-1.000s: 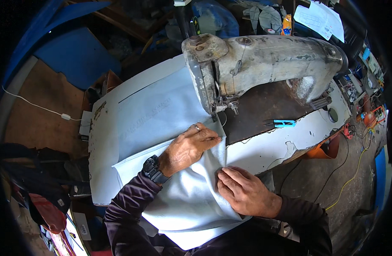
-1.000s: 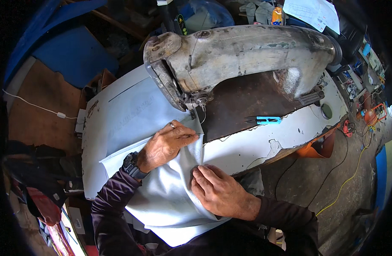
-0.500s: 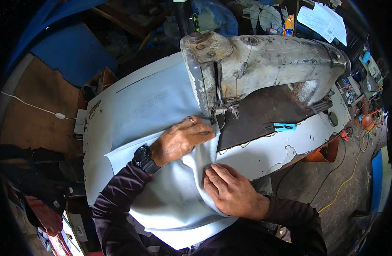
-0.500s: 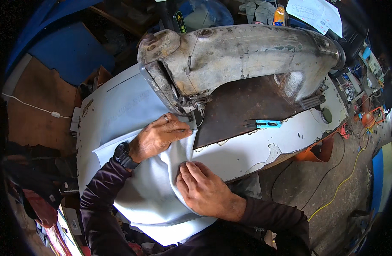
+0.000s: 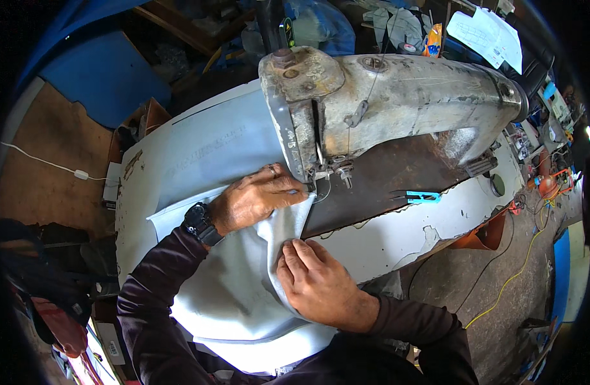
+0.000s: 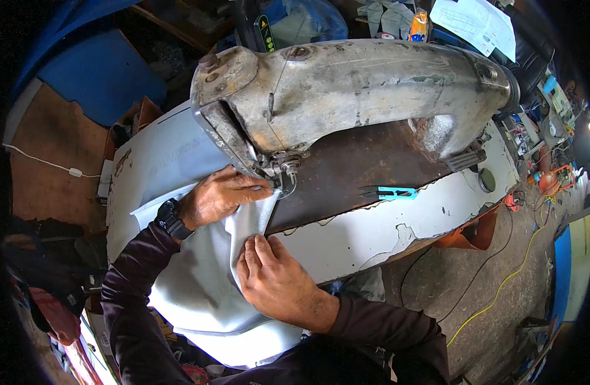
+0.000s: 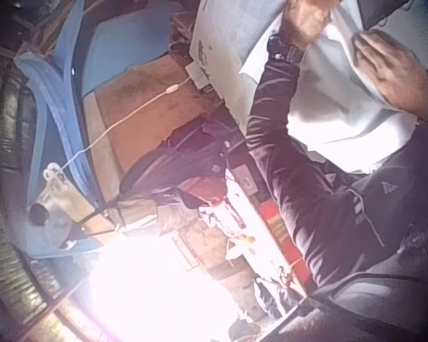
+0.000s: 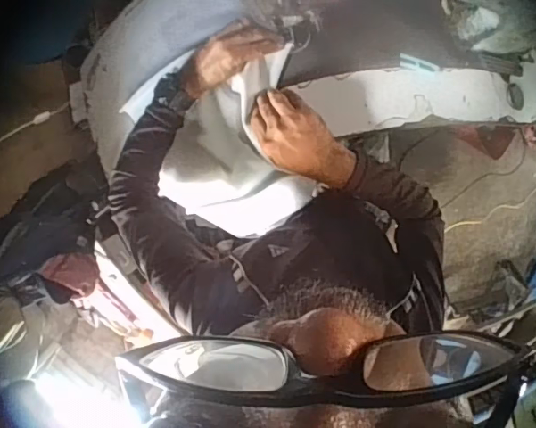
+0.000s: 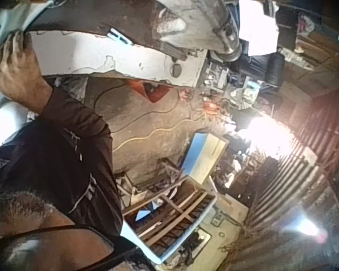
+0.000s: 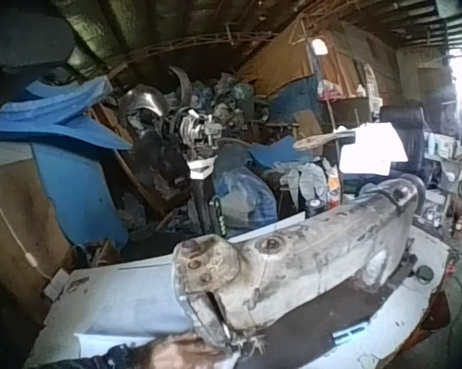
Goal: Sewing pieces of white vinyl material together using an industrial sewing machine for upholstery purposes.
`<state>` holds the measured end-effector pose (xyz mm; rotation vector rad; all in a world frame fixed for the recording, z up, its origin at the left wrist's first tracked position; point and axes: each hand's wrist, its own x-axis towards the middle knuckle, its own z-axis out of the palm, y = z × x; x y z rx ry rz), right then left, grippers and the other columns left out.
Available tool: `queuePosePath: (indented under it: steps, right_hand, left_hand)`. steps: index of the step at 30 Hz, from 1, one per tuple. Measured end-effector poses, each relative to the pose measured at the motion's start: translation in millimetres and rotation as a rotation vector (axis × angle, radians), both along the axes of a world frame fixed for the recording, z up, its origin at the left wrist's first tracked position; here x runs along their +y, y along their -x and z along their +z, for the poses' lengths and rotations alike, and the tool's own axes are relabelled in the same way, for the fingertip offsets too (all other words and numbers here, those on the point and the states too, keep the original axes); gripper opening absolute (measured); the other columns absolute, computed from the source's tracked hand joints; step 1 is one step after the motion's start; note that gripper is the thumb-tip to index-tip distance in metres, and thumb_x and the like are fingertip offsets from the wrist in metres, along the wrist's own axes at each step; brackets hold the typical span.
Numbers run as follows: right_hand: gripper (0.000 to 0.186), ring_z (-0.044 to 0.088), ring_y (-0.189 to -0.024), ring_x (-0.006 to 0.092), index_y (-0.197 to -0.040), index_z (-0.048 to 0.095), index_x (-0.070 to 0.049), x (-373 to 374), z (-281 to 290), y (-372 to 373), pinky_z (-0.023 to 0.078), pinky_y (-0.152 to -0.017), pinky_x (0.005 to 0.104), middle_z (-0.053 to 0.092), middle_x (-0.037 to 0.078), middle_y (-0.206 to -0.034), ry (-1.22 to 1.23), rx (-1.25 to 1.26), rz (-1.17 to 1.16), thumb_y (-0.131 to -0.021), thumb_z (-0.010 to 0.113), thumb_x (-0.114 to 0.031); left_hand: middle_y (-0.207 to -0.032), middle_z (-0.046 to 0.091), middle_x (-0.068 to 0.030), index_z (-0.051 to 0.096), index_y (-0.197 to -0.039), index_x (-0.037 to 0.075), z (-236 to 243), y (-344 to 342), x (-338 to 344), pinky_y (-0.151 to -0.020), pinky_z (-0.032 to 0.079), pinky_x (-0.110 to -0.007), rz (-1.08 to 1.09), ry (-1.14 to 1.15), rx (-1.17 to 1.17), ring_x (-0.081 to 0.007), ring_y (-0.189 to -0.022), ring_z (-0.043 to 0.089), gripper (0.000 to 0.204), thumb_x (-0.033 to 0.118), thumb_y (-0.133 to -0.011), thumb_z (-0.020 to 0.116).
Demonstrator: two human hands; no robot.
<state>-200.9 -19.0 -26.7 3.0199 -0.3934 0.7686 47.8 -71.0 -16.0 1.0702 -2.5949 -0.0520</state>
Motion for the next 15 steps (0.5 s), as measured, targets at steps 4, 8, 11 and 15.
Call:
queuePosePath:
  steps: [4, 8, 11, 15]
  right_hand:
    - [0.035, 0.065, -0.116, 0.0363, -0.107, 0.071, 0.01, -2.0, -1.1, 0.1, 0.057, -0.102, 0.0475, 0.071, 0.027, -0.116, -0.004, 0.012, 0.0, -0.088, 0.063, -0.019]
    - [0.037, 0.063, -0.12, 0.0377, -0.111, 0.07, 0.011, -2.7, -1.1, 6.0, 0.054, -0.105, 0.049, 0.07, 0.029, -0.12, 0.006, 0.042, -0.009, -0.09, 0.061, -0.019]
    - [0.042, 0.062, -0.123, 0.0374, -0.118, 0.069, 0.011, -2.6, -1.0, 17.9, 0.053, -0.108, 0.0488, 0.069, 0.028, -0.125, 0.061, 0.069, -0.019, -0.092, 0.059, -0.02]
    - [0.045, 0.06, -0.127, 0.0354, -0.124, 0.068, 0.011, -11.0, -4.6, 45.0, 0.051, -0.11, 0.0475, 0.067, 0.026, -0.132, 0.071, 0.074, -0.036, -0.092, 0.057, -0.019]
  left_hand:
    - [-0.131, 0.07, -0.0062, 0.074, -0.128, 0.009, -3.9, -2.6, 0.3, -0.11, 0.052, -0.04, 0.025, 0.035, -0.031, -0.03, -0.123, 0.062, 0.058, -0.004, -0.071, 0.07]
    - [-0.131, 0.07, -0.0076, 0.073, -0.129, 0.009, -7.7, 1.7, 4.5, -0.111, 0.051, -0.04, 0.096, 0.071, -0.097, -0.0316, -0.125, 0.061, 0.057, -0.004, -0.074, 0.068]
    - [-0.129, 0.069, -0.0084, 0.073, -0.129, 0.007, -9.1, 11.2, 15.2, -0.111, 0.05, -0.04, 0.179, 0.109, -0.122, -0.0322, -0.125, 0.061, 0.053, -0.002, -0.077, 0.067]
    - [-0.12, 0.066, -0.0116, 0.071, -0.127, 0.002, 0.4, 34.5, 23.6, -0.103, 0.052, -0.042, 0.271, 0.162, -0.13, -0.032, -0.115, 0.061, 0.046, 0.001, -0.082, 0.065]
